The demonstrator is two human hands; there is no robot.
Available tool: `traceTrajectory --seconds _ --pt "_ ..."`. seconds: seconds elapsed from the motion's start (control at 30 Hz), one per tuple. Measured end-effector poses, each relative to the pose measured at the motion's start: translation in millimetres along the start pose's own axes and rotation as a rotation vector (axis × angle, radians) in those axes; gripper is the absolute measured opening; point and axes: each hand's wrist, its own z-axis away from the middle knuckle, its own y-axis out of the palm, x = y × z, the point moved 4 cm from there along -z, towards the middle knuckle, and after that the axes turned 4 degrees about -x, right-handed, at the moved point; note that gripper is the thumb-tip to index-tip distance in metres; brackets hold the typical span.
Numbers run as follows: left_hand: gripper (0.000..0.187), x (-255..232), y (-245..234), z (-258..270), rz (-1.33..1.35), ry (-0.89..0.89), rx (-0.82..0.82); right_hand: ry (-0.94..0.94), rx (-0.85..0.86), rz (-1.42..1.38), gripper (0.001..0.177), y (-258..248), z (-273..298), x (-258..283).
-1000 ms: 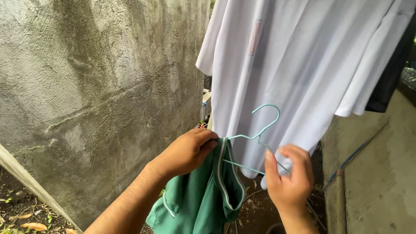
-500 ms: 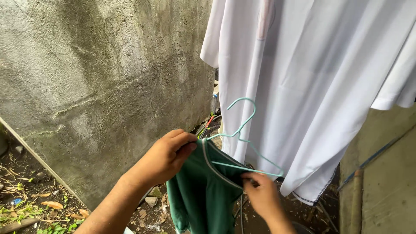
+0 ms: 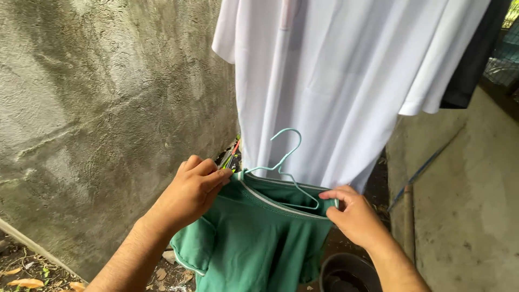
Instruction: Hanging several shirts and garments onto clothes hangers in an outdoor utility area.
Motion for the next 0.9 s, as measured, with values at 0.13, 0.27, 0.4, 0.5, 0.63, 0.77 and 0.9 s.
traceTrajectory --seconds 0.13,0.27,0.4,0.5,0.63,0.77,0.9 --pt "0.023 -12 9 -5 -0.088 0.022 -0.008 0.005 -0.034 0.154 0.03 -17 2 40" --pt "0.02 -12 13 -3 0.174 -0.203 -0.174 -0.336 0.058 -0.294 0.047 -36 9 83" --pt "0.019 3 6 4 0.379 -0.351 -0.262 -0.752 -0.109 -0.364 0.06 -55 4 76" --pt "0.016 10 -6 -1 0.343 -0.38 -0.325 -0.615 -0.096 -0.141 0.062 -33 0 71" --pt "0.016 1 -25 -18 0.349 -0.358 -0.306 -0.662 -0.287 -0.126 0.062 -26 -3 67" --pt "0.021 1 -37 -25 0.361 -0.303 -0.267 -0.884 -0.414 -0.043 0.049 -47 -3 77" --pt "0.022 -10 -45 -32 0.337 -0.255 -0.242 -0.769 -0.371 0.026 0.022 -58 -9 68"
